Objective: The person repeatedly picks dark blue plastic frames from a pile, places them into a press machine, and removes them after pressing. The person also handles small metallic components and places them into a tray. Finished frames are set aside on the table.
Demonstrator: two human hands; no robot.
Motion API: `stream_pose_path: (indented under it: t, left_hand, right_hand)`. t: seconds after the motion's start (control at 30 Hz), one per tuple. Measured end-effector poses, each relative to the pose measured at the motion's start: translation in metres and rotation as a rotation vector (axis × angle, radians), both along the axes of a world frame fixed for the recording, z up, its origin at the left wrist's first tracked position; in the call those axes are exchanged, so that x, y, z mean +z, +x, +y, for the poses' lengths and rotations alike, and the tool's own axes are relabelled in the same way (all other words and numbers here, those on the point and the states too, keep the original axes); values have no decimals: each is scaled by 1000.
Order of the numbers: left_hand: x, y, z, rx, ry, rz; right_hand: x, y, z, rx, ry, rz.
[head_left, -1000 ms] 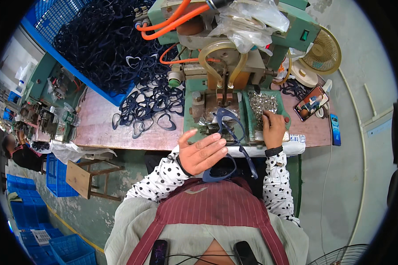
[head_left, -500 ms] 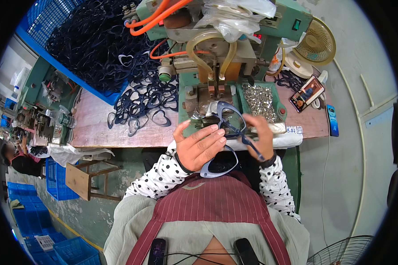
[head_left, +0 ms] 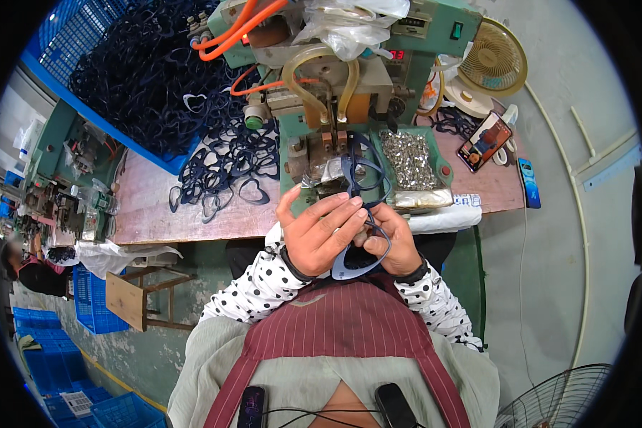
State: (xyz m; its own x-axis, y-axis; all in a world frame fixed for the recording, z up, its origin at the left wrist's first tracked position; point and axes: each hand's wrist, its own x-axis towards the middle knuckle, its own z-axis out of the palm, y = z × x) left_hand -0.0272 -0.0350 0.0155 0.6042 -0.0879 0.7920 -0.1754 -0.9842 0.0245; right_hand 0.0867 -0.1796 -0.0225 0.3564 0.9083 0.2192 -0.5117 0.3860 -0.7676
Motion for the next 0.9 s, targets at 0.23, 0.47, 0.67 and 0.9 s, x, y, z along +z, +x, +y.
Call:
stream_pose_path:
  t: [0.23, 0.47, 0.67, 0.9]
  left_hand:
    - [-16, 3, -3, -152, -80, 73]
    - [-54, -24, 3, -312, -35, 266]
    - [-196, -72, 7, -219, -278, 800]
    - [-298, -92, 7, 241, -101, 1395]
  right_hand:
    - [-16, 2, -22, -47, 0, 242]
    - [-38, 37, -96, -102, -308, -145]
    - [-80, 50, -136, -161, -905, -570]
    - [-208, 60, -137, -384, -1441, -1013]
